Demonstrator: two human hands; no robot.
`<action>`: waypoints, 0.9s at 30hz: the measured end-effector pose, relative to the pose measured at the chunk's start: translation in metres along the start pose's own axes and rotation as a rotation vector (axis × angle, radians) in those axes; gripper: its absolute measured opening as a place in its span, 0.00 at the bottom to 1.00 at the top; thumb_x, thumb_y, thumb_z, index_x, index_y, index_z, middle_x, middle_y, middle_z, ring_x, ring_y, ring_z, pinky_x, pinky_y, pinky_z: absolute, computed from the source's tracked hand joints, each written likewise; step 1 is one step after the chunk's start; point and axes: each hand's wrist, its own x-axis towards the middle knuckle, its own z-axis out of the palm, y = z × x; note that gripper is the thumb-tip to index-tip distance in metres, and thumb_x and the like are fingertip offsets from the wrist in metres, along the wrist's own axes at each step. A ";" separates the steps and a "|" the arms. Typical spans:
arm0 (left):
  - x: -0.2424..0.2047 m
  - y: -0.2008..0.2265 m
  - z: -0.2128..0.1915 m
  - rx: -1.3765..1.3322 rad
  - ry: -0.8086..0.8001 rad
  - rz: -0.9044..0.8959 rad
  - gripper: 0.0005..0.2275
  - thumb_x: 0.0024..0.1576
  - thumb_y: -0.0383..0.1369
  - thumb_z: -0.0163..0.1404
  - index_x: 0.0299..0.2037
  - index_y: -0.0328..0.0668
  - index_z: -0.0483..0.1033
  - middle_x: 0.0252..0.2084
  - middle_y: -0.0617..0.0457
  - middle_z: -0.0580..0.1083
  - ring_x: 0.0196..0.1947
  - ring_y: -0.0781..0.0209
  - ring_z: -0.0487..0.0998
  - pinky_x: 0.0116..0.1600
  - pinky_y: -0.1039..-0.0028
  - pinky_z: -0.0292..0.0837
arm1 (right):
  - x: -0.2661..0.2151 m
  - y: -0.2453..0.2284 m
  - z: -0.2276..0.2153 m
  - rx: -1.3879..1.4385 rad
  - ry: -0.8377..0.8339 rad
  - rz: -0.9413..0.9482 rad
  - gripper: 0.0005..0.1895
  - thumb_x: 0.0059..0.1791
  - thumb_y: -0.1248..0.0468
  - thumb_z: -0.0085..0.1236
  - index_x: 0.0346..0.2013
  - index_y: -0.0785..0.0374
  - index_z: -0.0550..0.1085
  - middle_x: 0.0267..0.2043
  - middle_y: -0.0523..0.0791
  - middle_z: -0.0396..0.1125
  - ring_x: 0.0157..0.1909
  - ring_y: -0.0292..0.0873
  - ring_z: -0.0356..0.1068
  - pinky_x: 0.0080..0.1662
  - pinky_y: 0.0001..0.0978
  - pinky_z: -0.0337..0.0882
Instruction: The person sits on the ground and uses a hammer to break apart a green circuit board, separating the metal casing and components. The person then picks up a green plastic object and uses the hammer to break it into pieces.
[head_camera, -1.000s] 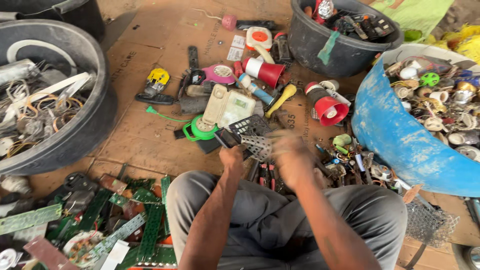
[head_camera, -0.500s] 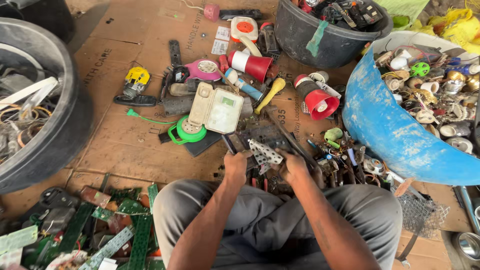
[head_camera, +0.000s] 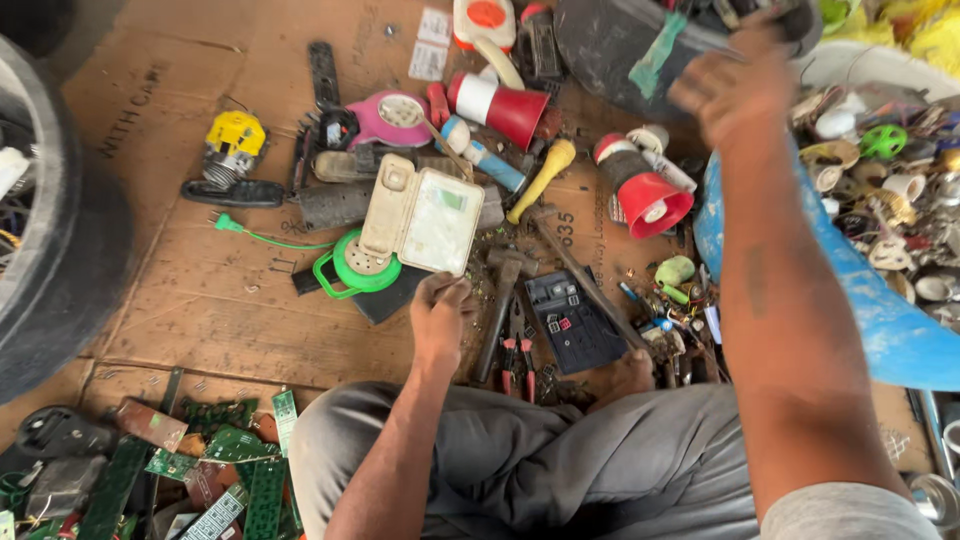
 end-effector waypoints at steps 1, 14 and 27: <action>0.004 -0.010 -0.004 -0.015 -0.049 0.012 0.21 0.61 0.27 0.57 0.60 0.21 0.67 0.41 0.44 0.71 0.36 0.54 0.70 0.39 0.63 0.65 | -0.020 0.020 0.005 -0.268 -0.073 -0.074 0.24 0.48 0.54 0.59 0.56 0.61 0.72 0.51 0.55 0.73 0.54 0.61 0.72 0.52 0.55 0.73; 0.026 -0.074 0.017 1.737 -0.359 -0.241 0.24 0.58 0.40 0.56 0.59 0.34 0.64 0.42 0.43 0.77 0.37 0.52 0.82 0.36 0.67 0.79 | -0.217 0.223 -0.038 -1.401 -0.857 0.230 0.22 0.45 0.60 0.62 0.54 0.56 0.77 0.55 0.52 0.72 0.59 0.55 0.73 0.56 0.51 0.73; 0.033 -0.088 -0.017 1.854 0.009 0.454 0.16 0.65 0.39 0.46 0.51 0.31 0.75 0.52 0.34 0.74 0.45 0.47 0.77 0.49 0.57 0.75 | -0.196 0.208 -0.051 -1.114 -0.411 0.080 0.20 0.48 0.51 0.64 0.49 0.56 0.77 0.49 0.55 0.73 0.53 0.61 0.73 0.53 0.53 0.72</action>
